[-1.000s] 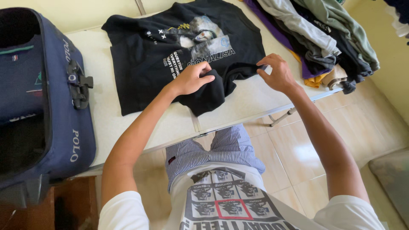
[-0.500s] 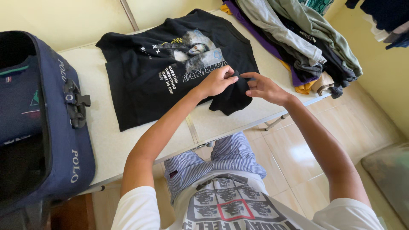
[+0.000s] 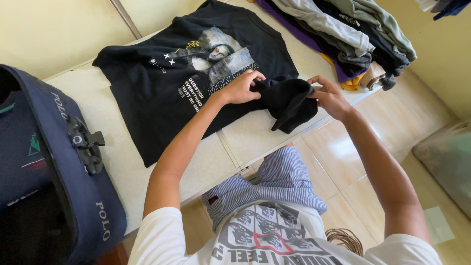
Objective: The person folds a blue sweatshirt and a black t-shirt on a table and places them into an open suitcase.
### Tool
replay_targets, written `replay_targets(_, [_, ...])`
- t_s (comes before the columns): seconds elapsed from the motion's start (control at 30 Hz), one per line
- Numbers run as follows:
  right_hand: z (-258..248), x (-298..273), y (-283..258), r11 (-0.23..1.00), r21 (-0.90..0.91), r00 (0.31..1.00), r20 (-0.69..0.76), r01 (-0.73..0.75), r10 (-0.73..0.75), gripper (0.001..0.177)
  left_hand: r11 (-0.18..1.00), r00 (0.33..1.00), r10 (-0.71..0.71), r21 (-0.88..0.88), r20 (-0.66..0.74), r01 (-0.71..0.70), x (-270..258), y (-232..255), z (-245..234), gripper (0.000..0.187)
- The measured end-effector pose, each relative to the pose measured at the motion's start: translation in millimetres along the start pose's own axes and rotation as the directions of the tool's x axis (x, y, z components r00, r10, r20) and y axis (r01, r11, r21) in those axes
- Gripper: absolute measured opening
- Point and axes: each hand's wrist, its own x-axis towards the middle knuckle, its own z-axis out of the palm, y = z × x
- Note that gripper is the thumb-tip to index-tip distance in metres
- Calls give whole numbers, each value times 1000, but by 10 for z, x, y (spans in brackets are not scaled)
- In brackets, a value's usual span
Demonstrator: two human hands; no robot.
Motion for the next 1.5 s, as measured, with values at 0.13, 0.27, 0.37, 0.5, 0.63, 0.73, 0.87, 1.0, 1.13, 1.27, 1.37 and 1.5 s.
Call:
replay_targets(0.13, [-151,-85,112,991,135,999,-32,-11,15,29,998,996,-59,15,64,59,43,22,26,71])
replay_targets(0.27, [-305,-153,203,937,349,1000,-12,29,-27,29,997,1000,-24,70,-8,25,233,-88,193,45])
replay_targets(0.37, [-457,-230,165,921,385,996,-49,-54,78,24,996,995,55,72,-89,-49,387,-111,321,28])
replay_targets(0.5, [-822,-225,352,940,316,980,-105,-125,166,31,991,979,125,68,-163,-115,538,34,554,20])
replay_targets(0.63, [-1285,-146,695,966,-73,968,-43,-250,247,31,980,972,162,140,-168,-139,688,211,770,23])
replay_targets(0.73, [-1422,-134,634,927,-258,936,153,-273,318,34,984,957,126,155,-260,-88,735,319,898,60])
replay_targets(0.87, [-1389,-118,180,714,-687,799,348,-139,490,33,994,961,-32,93,-275,60,721,433,988,81])
replay_targets(1.0, [-1146,-69,-217,521,-854,702,360,-19,615,34,997,958,-71,-44,-279,61,635,493,1013,91])
replay_targets(1.13, [-926,-20,-515,540,-841,806,336,24,488,38,991,951,-80,-131,-298,42,547,564,1101,93])
replay_targets(1.27, [-542,47,-601,572,-820,978,101,-23,183,45,989,944,-65,-149,-324,17,338,574,1116,80])
replay_targets(1.37, [-221,78,-506,518,-846,981,32,128,-191,43,997,923,-53,-71,-382,27,72,563,1022,63])
replay_targets(1.5, [143,191,-332,339,-882,868,140,328,-476,36,993,878,-26,90,-479,79,-480,549,678,48])
